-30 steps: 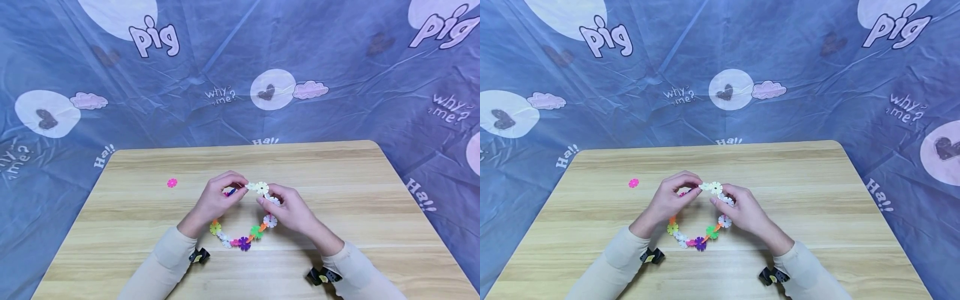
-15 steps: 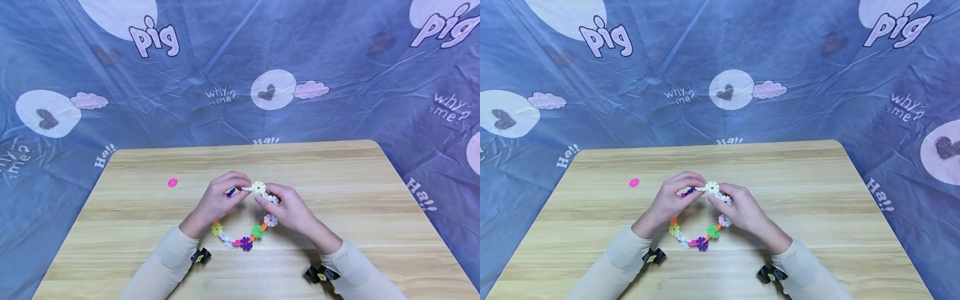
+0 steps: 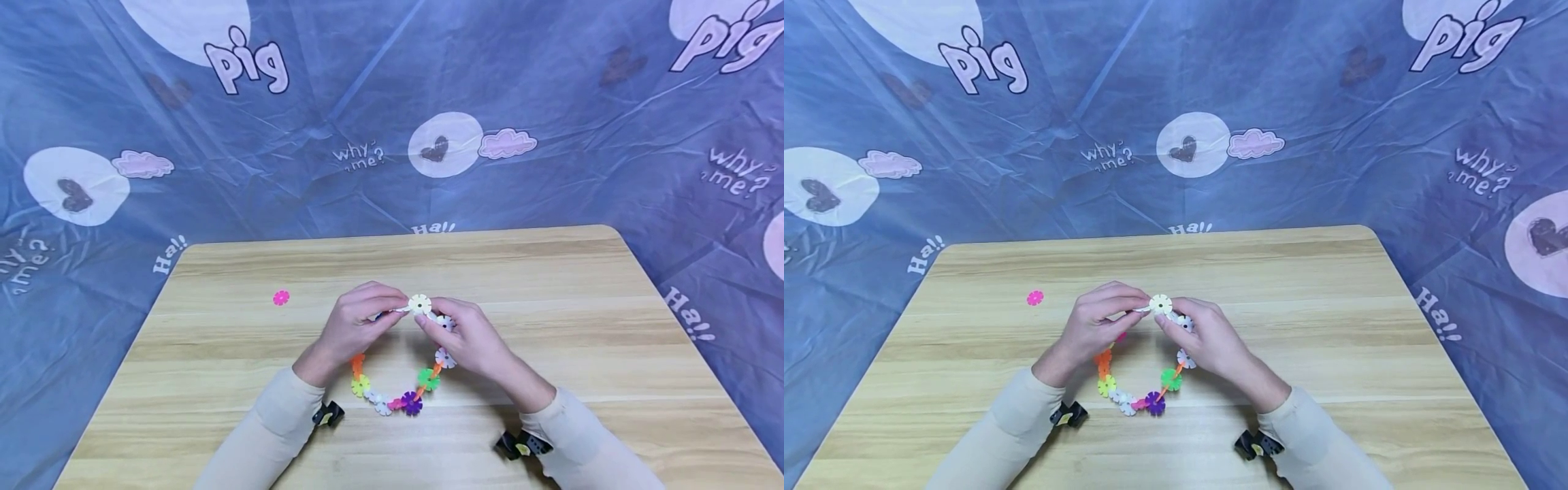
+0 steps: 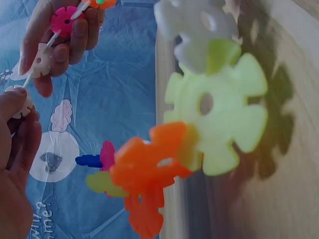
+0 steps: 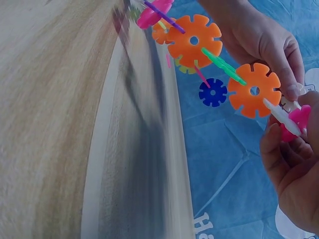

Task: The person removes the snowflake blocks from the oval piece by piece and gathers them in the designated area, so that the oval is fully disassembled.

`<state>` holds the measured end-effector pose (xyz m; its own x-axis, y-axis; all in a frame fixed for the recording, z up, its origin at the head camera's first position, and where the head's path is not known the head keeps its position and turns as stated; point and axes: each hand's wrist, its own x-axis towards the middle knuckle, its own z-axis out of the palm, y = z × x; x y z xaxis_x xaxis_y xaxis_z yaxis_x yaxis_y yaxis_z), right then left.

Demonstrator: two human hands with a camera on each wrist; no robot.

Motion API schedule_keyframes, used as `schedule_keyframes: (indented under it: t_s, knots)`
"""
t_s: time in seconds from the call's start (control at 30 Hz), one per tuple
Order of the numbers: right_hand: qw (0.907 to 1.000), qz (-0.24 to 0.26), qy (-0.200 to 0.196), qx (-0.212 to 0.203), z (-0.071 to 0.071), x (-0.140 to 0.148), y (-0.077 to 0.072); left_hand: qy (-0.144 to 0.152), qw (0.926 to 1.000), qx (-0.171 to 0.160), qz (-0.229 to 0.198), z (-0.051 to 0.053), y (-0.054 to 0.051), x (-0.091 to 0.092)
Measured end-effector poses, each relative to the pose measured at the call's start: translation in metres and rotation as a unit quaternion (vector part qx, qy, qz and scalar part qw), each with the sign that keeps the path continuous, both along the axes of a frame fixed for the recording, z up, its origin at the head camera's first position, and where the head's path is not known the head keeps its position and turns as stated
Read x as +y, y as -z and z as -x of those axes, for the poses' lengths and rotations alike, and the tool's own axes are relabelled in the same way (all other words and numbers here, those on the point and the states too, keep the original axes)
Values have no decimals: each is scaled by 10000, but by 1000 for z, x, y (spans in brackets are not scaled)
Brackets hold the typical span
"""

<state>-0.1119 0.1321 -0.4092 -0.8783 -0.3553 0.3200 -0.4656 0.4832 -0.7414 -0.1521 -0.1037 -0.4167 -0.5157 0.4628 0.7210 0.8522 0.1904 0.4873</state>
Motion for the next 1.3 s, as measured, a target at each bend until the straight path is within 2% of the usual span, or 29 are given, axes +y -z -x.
schedule_keyframes:
  t_s: [0.23, 0.4, 0.67, 1.03, 1.3]
  knots:
    - [9999, 85, -73, 91, 1, -2, -2, 221, 9968, 763, -31, 8, 1, -4]
    - [9997, 107, -149, 132, 2, -3, -3, 352, 9945, 975, -176, 11, 1, -6]
    - [9994, 76, -228, 252, 3, -4, -3, 407, 9945, 949, -180, 12, 0, -7]
    - [9994, 36, -251, 228, 3, -3, 1, 464, 9976, 519, -20, 10, 2, -8]
    - [9996, 42, -213, 200, 3, -1, 2, 298, 9992, 261, 81, 7, 4, -8]
